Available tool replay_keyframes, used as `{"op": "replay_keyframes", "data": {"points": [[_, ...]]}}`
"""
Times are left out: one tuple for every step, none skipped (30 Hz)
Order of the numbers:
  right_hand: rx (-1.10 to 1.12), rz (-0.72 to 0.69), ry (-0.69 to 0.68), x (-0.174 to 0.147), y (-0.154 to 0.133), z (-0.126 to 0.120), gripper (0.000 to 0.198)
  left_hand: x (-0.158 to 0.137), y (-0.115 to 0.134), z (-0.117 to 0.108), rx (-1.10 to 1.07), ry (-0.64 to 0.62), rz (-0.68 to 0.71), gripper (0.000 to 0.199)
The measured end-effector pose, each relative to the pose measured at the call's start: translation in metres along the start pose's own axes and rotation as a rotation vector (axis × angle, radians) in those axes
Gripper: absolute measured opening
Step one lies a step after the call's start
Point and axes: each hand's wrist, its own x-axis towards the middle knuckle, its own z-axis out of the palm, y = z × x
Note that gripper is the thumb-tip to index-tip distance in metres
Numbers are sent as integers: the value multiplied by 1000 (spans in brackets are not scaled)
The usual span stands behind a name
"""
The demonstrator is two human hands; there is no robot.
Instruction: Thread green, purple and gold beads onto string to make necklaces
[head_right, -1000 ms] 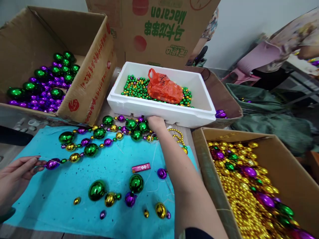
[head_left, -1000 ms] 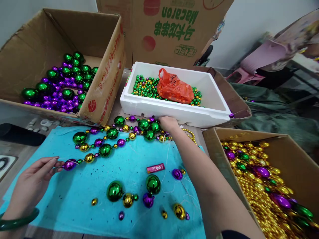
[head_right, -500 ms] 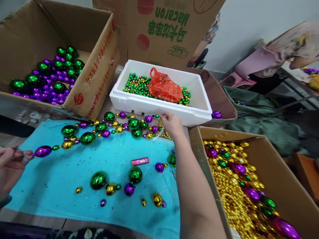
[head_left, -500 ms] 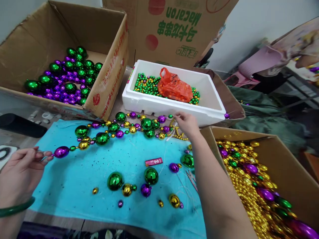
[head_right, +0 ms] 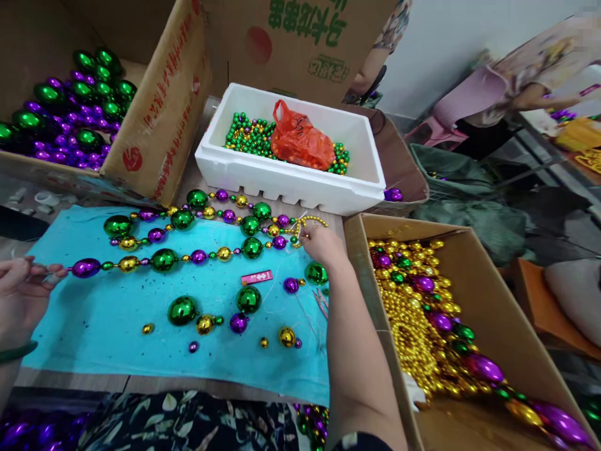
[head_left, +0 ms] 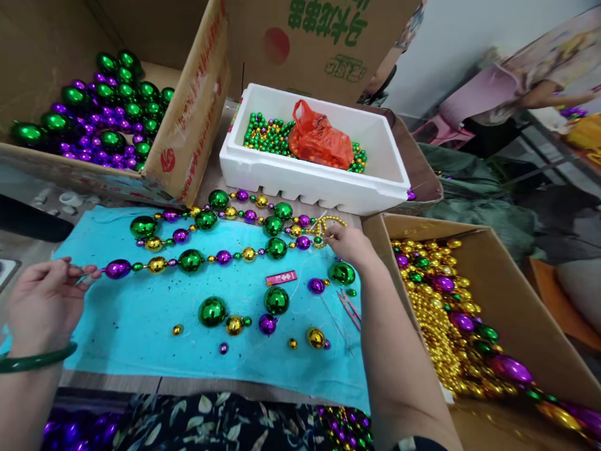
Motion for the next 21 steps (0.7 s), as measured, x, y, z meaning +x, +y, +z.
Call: {"op": "replay_keyframes", "data": {"points": [[-22,6,-15,2,-3,4,28,1,-1,0,-27,-1,21,26],[-36,8,-27,3,-7,8,28,2,-1,0,-60,-3,35,24],[-52,9,-40,4,-10,11,28,2,-1,1,-85,2,50,22],[-67,9,-52,5,-12,14,28,2,0,1,-87,13,68,20],[-80,10,-60,5,-14,16,29,2,2,2,-87,28,87,18],[-91,12,-65,5,-16,17,29,1,3,2,-89,36,99,16],[-101,13,-68,6,-16,18,30,0,3,3,-94,39,105,16],[-111,14,-70,6,-17,19,31,-1,4,3,-102,36,104,16],[-119,16,-71,6,-17,19,32,-2,3,4,-115,31,100,16],[-127,17,-73,7,-18,20,32,-4,2,4,-130,18,89,16],[-135,19,-74,7,-18,20,33,-5,1,4,-146,12,82,16],[-141,21,-75,8,-19,21,34,-7,-1,5,-161,12,75,17],[-145,23,-76,8,-20,21,34,-8,-4,5,-174,14,65,17],[-149,26,-78,7,-21,22,35,-10,-6,5,-183,19,54,17],[-152,31,-81,7,-22,22,35,-11,-9,5,-189,21,39,18],[-155,38,-84,6,-24,22,35,-12,-12,5,-192,19,25,19],[-158,44,-87,4,-25,22,34,-13,-15,5,-195,16,13,20],[-163,51,-89,3,-26,22,34,-14,-18,4,-196,7,3,21],[-167,58,-92,2,-27,21,34,-15,-20,4,-197,1,-3,22],[-166,65,-95,0,-28,20,34,-15,-22,3,-198,-6,-8,23],[-161,74,-99,-1,-28,19,33,-16,-24,2,-198,-15,-13,24]]}}
